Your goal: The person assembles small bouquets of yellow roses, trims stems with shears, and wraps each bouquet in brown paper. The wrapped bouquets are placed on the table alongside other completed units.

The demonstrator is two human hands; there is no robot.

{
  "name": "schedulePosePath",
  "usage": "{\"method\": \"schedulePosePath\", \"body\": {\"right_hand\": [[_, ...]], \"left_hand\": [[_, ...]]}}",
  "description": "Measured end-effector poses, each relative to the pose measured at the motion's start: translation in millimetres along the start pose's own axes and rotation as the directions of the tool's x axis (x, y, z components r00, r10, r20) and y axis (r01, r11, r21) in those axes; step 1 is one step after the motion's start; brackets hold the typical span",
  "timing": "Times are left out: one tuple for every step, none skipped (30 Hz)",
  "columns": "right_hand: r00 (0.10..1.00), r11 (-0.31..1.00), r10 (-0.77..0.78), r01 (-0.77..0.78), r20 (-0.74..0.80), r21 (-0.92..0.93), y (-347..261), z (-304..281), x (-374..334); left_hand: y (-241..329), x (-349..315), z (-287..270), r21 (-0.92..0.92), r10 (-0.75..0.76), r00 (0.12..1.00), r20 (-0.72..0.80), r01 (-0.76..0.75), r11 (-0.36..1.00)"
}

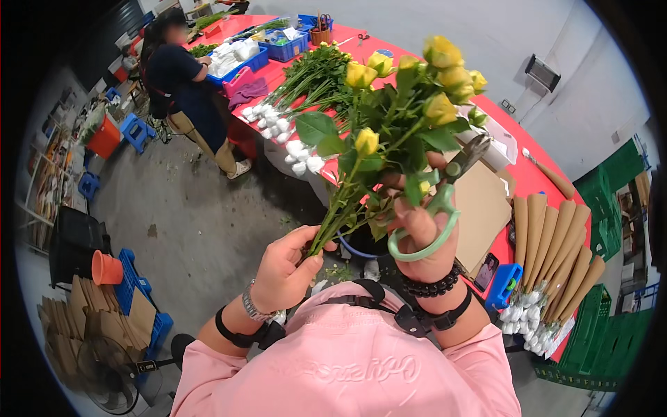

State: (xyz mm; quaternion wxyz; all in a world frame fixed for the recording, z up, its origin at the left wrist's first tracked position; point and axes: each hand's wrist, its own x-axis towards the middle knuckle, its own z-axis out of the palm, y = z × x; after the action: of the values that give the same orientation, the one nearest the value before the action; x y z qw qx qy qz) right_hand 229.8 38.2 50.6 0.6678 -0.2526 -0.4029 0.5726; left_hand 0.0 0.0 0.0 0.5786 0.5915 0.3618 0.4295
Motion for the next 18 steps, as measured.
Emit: {"method": "schedulePosePath", "body": {"right_hand": [[1.000, 0.999, 0.006, -0.005, -0.004, 0.053, -2.5, -2.0, 0.9], [1.000, 0.994, 0.011, -0.010, -0.008, 0.106, -4.5, -3.9, 1.7], [1.000, 0.995, 0.001, 0.000, -0.009, 0.098, -7.3, -10.4, 1.5], [1.000, 0.996, -0.009, 0.010, -0.009, 0.090, -10.0, -16.9, 1.7], [1.000, 0.996, -0.019, 0.020, -0.008, 0.082, -13.2, -23.6, 2.1], [0.999, 0.997, -0.040, 0.042, -0.033, 0.065, -17.4, -28.1, 3.7], [0.993, 0.993, -0.111, 0.113, -0.042, 0.044, -16.6, -37.0, 7.4], [0.981, 0.983, -0.183, 0.180, -0.066, -0.040, -20.1, -42.8, 10.8], [0.965, 0.964, -0.248, 0.236, -0.086, -0.124, -22.1, -49.5, 12.7], [0.954, 0.952, -0.276, 0.255, -0.118, -0.167, -24.6, -56.5, 14.8], [0.931, 0.923, -0.342, 0.308, -0.125, -0.230, -29.0, -62.4, 19.5], [0.923, 0.921, -0.357, 0.322, -0.141, -0.221, -31.2, -72.7, 24.5], [0.915, 0.917, -0.372, 0.336, -0.158, -0.213, -33.8, -84.4, 29.6], [0.927, 0.929, -0.336, 0.298, -0.167, -0.220, -36.7, -97.8, 33.0], [0.937, 0.939, -0.301, 0.258, -0.178, -0.226, -38.7, -113.0, 33.7], [0.945, 0.948, -0.265, 0.219, -0.190, -0.233, -40.2, -128.4, 34.0], [0.961, 0.950, -0.224, 0.179, -0.161, -0.256, -39.6, -144.6, 33.6], [0.975, 0.951, -0.183, 0.142, -0.130, -0.275, -36.1, -162.6, 34.2]], "left_hand": [[-0.1, 1.2, -0.3, -0.006, 0.004, 1.000, -0.002, -0.004, 1.000], [0.1, 2.6, -0.5, -0.012, 0.008, 1.000, -0.004, -0.008, 1.000], [-0.8, 2.6, 5.9, -0.036, -0.005, 1.000, -0.015, 0.005, 0.999], [-0.6, 2.9, 12.9, -0.059, -0.018, 0.999, -0.026, 0.016, 0.998], [-1.0, 3.5, 19.8, -0.083, -0.030, 0.999, -0.039, 0.027, 0.996], [0.4, 6.4, 22.6, -0.057, -0.036, 0.998, -0.045, 0.033, 0.998], [1.8, 9.7, 25.5, -0.031, -0.042, 0.998, -0.052, 0.040, 0.999], [2.8, 13.3, 28.8, -0.006, -0.047, 0.997, -0.060, 0.047, 0.999], [1.6, 15.4, 32.7, -0.013, -0.042, 0.996, -0.072, 0.041, 0.999], [-0.2, 17.9, 36.9, -0.020, -0.037, 0.996, -0.085, 0.036, 0.999], [-1.6, 20.8, 41.2, -0.028, -0.032, 0.995, -0.098, 0.030, 0.999], [-0.3, 24.2, 46.9, -0.007, -0.046, 0.993, -0.104, 0.046, 0.999], [2.4, 28.9, 52.9, 0.013, -0.060, 0.992, -0.110, 0.062, 0.998], [3.8, 34.6, 58.9, 0.033, -0.074, 0.991, -0.115, 0.079, 0.996], [1.2, 39.8, 65.2, 0.026, -0.070, 0.989, -0.130, 0.074, 0.997], [-3.3, 45.8, 71.5, 0.019, -0.065, 0.987, -0.145, 0.069, 0.997], [-7.2, 50.7, 78.3, 0.012, -0.061, 0.985, -0.159, 0.064, 0.998], [-9.8, 55.5, 85.8, 0.006, -0.085, 0.982, -0.170, 0.087, 0.996]]}}
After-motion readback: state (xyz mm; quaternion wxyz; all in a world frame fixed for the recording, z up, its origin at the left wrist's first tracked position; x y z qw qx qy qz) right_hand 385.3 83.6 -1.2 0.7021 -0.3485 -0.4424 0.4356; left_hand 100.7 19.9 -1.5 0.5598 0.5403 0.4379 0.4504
